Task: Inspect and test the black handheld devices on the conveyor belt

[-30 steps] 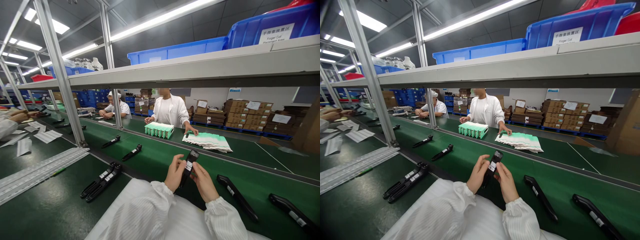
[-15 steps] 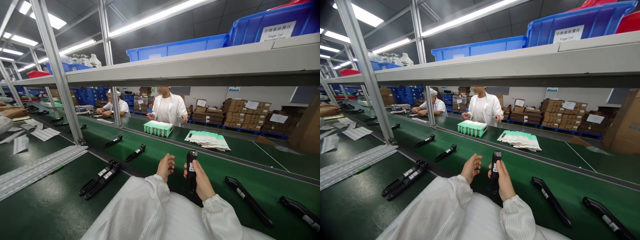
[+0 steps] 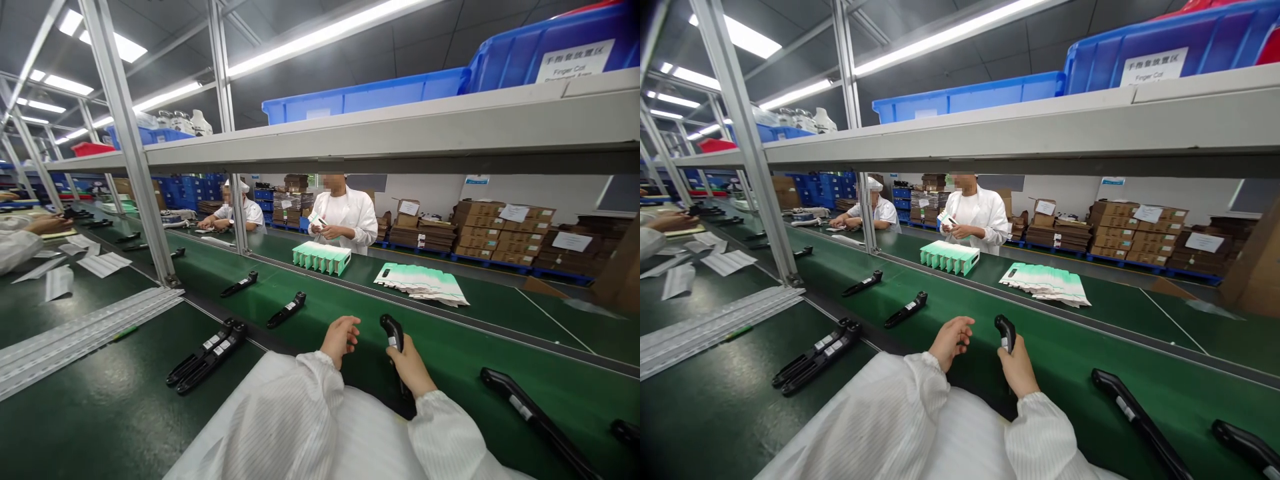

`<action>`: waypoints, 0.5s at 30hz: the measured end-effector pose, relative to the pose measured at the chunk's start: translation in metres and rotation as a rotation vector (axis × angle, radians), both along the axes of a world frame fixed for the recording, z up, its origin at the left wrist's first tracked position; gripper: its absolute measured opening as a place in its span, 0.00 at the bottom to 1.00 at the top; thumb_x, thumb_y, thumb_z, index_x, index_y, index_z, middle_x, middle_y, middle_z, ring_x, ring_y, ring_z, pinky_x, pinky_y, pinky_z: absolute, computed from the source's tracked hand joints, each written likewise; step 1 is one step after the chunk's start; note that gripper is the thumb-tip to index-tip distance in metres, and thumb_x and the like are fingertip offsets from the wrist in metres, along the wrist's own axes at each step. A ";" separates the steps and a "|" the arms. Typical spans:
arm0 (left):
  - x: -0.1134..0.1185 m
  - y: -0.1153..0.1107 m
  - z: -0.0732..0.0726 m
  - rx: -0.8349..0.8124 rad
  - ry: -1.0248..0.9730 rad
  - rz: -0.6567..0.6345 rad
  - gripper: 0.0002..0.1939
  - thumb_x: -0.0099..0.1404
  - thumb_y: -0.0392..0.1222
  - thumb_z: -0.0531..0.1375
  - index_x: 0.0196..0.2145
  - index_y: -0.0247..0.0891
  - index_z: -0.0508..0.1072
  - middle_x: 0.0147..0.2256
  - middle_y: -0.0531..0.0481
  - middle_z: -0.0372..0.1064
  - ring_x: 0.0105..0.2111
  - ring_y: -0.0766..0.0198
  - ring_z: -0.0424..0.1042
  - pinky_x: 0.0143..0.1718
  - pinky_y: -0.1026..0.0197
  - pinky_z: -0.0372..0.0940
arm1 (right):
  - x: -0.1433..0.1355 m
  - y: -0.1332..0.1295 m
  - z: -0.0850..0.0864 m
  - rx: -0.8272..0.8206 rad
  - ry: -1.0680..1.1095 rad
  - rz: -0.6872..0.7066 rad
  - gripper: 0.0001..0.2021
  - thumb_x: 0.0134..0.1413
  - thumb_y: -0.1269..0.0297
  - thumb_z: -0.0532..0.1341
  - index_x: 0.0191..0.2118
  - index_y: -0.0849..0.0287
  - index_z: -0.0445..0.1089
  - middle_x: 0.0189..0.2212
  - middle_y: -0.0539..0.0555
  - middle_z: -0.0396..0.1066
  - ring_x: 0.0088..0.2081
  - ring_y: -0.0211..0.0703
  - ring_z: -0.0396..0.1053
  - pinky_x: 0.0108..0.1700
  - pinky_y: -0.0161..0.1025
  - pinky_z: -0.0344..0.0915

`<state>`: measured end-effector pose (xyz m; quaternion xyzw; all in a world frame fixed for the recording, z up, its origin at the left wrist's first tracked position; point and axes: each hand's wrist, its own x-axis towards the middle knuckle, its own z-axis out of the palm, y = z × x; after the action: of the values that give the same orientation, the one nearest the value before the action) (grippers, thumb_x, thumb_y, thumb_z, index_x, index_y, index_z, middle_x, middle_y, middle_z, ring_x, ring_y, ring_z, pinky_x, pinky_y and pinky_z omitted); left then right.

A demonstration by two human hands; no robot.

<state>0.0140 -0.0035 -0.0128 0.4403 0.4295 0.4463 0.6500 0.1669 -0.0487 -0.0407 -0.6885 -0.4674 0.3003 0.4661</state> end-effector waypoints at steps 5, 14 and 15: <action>0.001 -0.001 -0.002 0.018 0.046 -0.031 0.13 0.51 0.47 0.58 0.32 0.36 0.68 0.24 0.55 0.59 0.19 0.75 0.57 0.18 0.70 0.50 | 0.014 0.004 -0.009 -0.017 -0.278 -0.034 0.19 0.45 0.66 0.51 0.45 0.66 0.65 0.44 0.65 0.63 0.50 0.56 0.60 0.53 0.47 0.52; -0.032 0.029 0.001 0.549 0.835 0.059 0.15 0.57 0.38 0.54 0.44 0.36 0.66 0.40 0.43 0.66 0.41 0.59 0.65 0.40 0.59 0.59 | 0.005 -0.011 0.004 0.121 -0.750 -0.002 0.21 0.54 0.64 0.43 0.52 0.59 0.61 0.51 0.60 0.62 0.51 0.57 0.58 0.45 0.53 0.59; -0.041 0.034 0.002 0.618 0.992 0.136 0.19 0.56 0.35 0.54 0.47 0.35 0.64 0.45 0.41 0.64 0.47 0.56 0.62 0.45 0.56 0.57 | 0.002 -0.012 0.004 0.152 -0.726 0.029 0.20 0.54 0.63 0.43 0.50 0.58 0.62 0.49 0.59 0.63 0.50 0.55 0.59 0.45 0.51 0.59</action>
<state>-0.0271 0.0310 -0.0110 0.7370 0.5597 0.3321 0.1825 0.1692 -0.0605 -0.0367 -0.7068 -0.6331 0.0077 0.3155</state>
